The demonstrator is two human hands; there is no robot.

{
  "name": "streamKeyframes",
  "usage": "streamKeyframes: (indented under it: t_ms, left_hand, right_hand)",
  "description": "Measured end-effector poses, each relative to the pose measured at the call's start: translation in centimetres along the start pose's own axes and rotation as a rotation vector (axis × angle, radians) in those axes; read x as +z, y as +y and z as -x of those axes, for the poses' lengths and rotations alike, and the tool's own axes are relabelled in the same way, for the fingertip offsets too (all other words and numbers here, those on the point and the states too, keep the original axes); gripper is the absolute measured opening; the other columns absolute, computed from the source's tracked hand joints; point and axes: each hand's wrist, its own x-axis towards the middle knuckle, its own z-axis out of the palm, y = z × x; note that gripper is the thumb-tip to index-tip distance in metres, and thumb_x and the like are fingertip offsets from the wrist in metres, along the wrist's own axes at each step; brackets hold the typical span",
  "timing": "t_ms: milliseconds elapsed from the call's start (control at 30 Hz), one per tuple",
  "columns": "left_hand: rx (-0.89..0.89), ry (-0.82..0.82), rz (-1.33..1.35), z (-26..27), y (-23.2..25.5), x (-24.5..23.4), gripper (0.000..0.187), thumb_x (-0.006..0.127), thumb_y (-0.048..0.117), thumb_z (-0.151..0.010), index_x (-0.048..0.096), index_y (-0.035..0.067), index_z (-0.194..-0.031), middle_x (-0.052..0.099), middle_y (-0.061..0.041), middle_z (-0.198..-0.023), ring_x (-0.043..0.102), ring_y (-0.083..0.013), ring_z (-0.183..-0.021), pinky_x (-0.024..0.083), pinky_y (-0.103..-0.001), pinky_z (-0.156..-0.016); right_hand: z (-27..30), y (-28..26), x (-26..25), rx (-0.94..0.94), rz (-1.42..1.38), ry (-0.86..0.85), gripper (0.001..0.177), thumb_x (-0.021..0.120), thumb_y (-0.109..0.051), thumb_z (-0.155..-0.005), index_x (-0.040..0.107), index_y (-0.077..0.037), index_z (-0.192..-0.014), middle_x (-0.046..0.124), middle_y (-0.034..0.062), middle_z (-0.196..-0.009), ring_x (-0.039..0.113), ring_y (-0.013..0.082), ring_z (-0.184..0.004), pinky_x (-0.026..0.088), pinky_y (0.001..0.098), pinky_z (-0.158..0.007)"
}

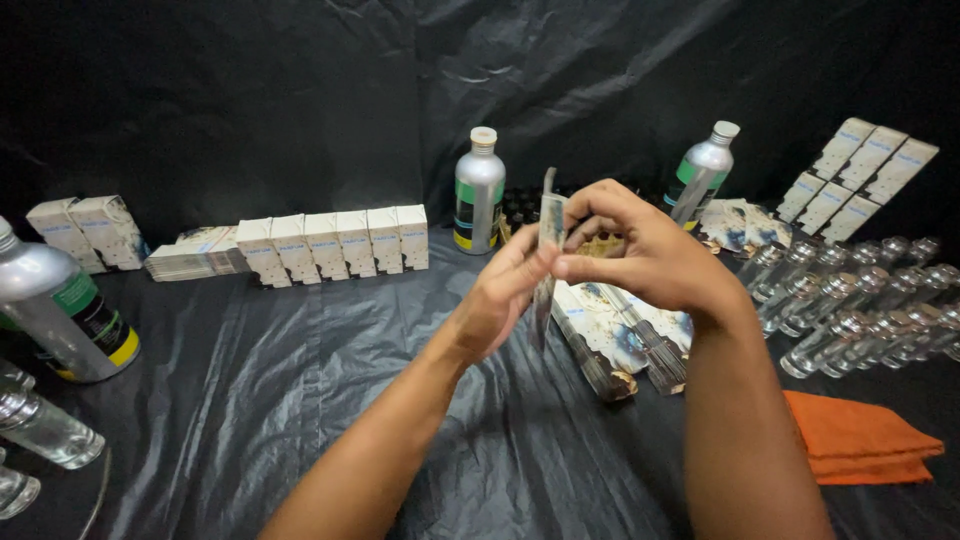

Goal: Folding cardboard boxes and inserting perfume bottles into them for packaging.

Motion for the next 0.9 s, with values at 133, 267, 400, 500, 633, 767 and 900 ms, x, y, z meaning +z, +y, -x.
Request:
streamKeyframes:
  t_ms: [133, 267, 400, 500, 633, 767, 900]
  left_hand:
    - [-0.056, -0.03, -0.022, 0.2, -0.6, -1.2, 0.055, 0.074, 0.022, -0.094, 0.053, 0.002, -0.141, 0.066, -0.013, -0.117, 0.064, -0.0186, -0.109, 0.051, -0.038, -0.098]
    - [-0.055, 0.054, -0.085, 0.4, 1.5, -0.6, 0.041, 0.084, 0.012, -0.08, 0.066, 0.004, -0.117, 0.073, -0.002, -0.104, 0.068, -0.0083, -0.094, 0.056, -0.028, -0.085]
    - [-0.018, 0.133, -0.334, -0.2, 3.2, -1.0, 0.03, 0.087, 0.008, -0.074, 0.073, 0.004, -0.1, 0.072, 0.001, -0.088, 0.065, -0.0064, -0.081, 0.055, -0.023, -0.074]
    - [0.013, 0.211, -0.686, -0.8, 4.4, -1.9, 0.033, 0.086, 0.012, -0.07, 0.075, 0.006, -0.1, 0.071, -0.002, -0.079, 0.065, -0.009, -0.073, 0.056, -0.028, -0.064]
    - [0.108, 0.309, -1.12, -0.8, 4.2, -2.5, 0.022, 0.079, 0.016, -0.074, 0.072, 0.009, -0.094, 0.072, -0.007, -0.077, 0.075, -0.0279, -0.079, 0.057, -0.036, -0.066]
    - [0.253, 0.31, -1.304, -0.7, 4.1, -2.2, 0.012, 0.065, 0.007, -0.084, 0.066, 0.0, -0.093, 0.064, -0.014, -0.08, 0.069, -0.0362, -0.079, 0.056, -0.04, -0.071]
    - [0.258, 0.402, -1.15, 0.0, 6.2, -0.4, 0.018, 0.073, 0.008, -0.081, 0.064, 0.003, -0.095, 0.068, -0.013, -0.076, 0.073, -0.0369, -0.079, 0.056, -0.042, -0.066]
  right_hand:
    - [-0.5, 2.4, 0.2, 0.015, 0.101, 0.041, 0.039, 0.089, -0.016, -0.078, 0.065, 0.001, -0.103, 0.059, 0.0131, -0.105, 0.065, 0.0257, -0.094, 0.057, 0.0453, -0.082]
    - [-0.4, 0.7, 0.7, 0.019, -0.032, 0.116, 0.042, 0.088, -0.006, -0.078, 0.058, -0.002, -0.108, 0.063, 0.0101, -0.086, 0.063, 0.0184, -0.072, 0.058, 0.0336, -0.06]
    - [-0.7, 0.7, 1.3, -0.051, -0.113, 0.191, 0.075, 0.09, -0.005, -0.075, 0.04, -0.001, -0.131, 0.054, 0.0107, -0.091, 0.064, 0.0183, -0.073, 0.061, 0.0303, -0.059]
    - [-1.3, 1.3, 2.5, -0.099, -0.125, 0.225, 0.073, 0.086, -0.003, -0.079, 0.038, 0.001, -0.133, 0.058, 0.0128, -0.086, 0.063, 0.0172, -0.07, 0.056, 0.0259, -0.057]
    - [-2.6, 2.6, 5.1, -0.106, -0.111, 0.362, 0.042, 0.08, 0.0, -0.081, 0.054, 0.003, -0.115, 0.06, 0.0139, -0.08, 0.062, 0.0161, -0.064, 0.053, 0.0263, -0.044]
    - [-3.8, 4.6, 6.5, -0.106, -0.16, 0.441, 0.028, 0.082, -0.005, -0.082, 0.063, -0.003, -0.103, 0.065, 0.011, -0.08, 0.065, 0.0145, -0.071, 0.055, 0.028, -0.056]
    - [-2.5, 0.1, 6.4, -0.153, -0.336, 0.368, 0.03, 0.079, -0.001, -0.086, 0.065, -0.003, -0.113, 0.068, 0.0079, -0.092, 0.063, 0.0125, -0.085, 0.059, 0.0299, -0.073]
